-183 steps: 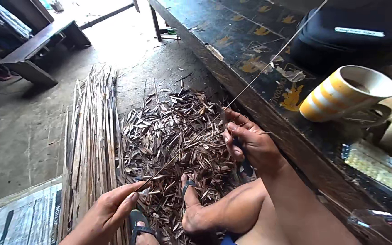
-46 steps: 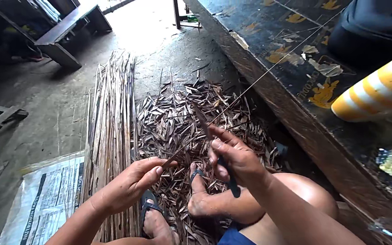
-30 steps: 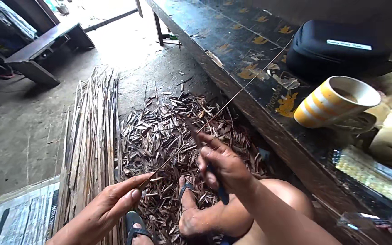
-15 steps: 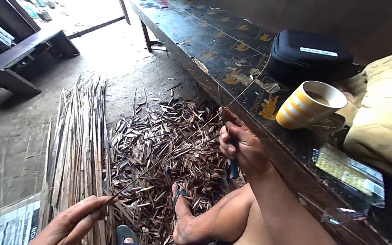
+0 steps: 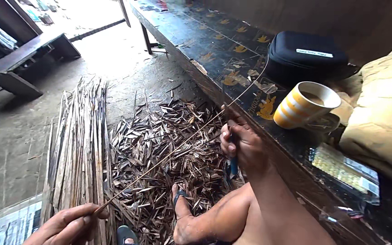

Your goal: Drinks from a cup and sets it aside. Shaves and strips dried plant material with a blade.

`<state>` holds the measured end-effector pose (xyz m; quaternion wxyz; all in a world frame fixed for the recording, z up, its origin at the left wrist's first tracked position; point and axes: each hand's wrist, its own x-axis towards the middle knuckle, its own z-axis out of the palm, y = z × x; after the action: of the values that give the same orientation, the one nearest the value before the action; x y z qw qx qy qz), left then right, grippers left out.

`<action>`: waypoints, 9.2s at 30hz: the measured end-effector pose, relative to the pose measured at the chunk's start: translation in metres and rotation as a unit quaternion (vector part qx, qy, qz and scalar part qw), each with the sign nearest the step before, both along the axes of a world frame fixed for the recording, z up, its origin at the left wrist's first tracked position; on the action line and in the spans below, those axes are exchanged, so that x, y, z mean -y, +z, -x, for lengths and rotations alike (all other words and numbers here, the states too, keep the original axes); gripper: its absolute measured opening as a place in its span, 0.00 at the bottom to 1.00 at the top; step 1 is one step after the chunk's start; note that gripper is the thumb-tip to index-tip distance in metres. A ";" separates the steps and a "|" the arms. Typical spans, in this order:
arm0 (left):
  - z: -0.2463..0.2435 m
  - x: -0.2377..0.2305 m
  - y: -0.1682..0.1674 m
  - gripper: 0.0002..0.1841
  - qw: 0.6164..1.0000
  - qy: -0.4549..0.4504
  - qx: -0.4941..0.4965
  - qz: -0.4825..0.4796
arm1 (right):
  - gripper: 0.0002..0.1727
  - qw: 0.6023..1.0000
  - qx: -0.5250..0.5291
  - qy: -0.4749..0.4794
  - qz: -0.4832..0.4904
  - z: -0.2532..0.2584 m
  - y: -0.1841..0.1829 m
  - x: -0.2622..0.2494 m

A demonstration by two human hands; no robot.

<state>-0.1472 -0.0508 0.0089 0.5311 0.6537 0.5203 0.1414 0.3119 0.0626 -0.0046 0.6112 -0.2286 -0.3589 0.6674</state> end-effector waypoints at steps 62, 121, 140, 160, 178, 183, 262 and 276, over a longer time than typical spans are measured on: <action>0.029 0.012 -0.008 0.19 0.992 -0.008 0.075 0.100 | 0.24 0.985 0.140 0.068 0.073 0.016 0.012 -0.025; -0.089 -0.016 0.006 0.20 0.995 -0.015 0.094 0.027 | 0.25 0.940 0.057 0.321 0.099 0.102 -0.035 0.070; -0.087 -0.010 0.000 0.20 0.998 -0.021 0.065 0.005 | 0.30 0.932 0.029 0.346 0.108 0.102 -0.042 0.080; -0.076 -0.008 0.000 0.20 0.997 0.001 0.074 -0.008 | 0.27 0.960 -0.002 0.257 0.106 0.074 -0.034 0.058; -0.067 -0.007 -0.006 0.20 0.998 0.025 0.043 -0.040 | 0.28 0.967 0.045 0.217 0.125 0.078 -0.024 0.055; -0.062 -0.006 -0.008 0.19 0.996 0.028 0.039 -0.071 | 0.26 0.974 0.033 0.192 0.113 0.070 -0.027 0.045; -0.093 -0.007 0.002 0.17 0.995 0.038 0.087 -0.016 | 0.30 0.963 0.084 0.237 0.097 0.087 -0.024 0.065; -0.141 -0.037 0.004 0.15 0.994 0.000 0.084 0.067 | 0.28 0.962 0.136 0.188 0.142 0.096 -0.018 0.065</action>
<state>-0.0064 -0.0140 0.0131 0.6155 0.6025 0.4822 0.1600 0.2155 -0.0029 -0.0224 0.3811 -0.3301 -0.3767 0.7771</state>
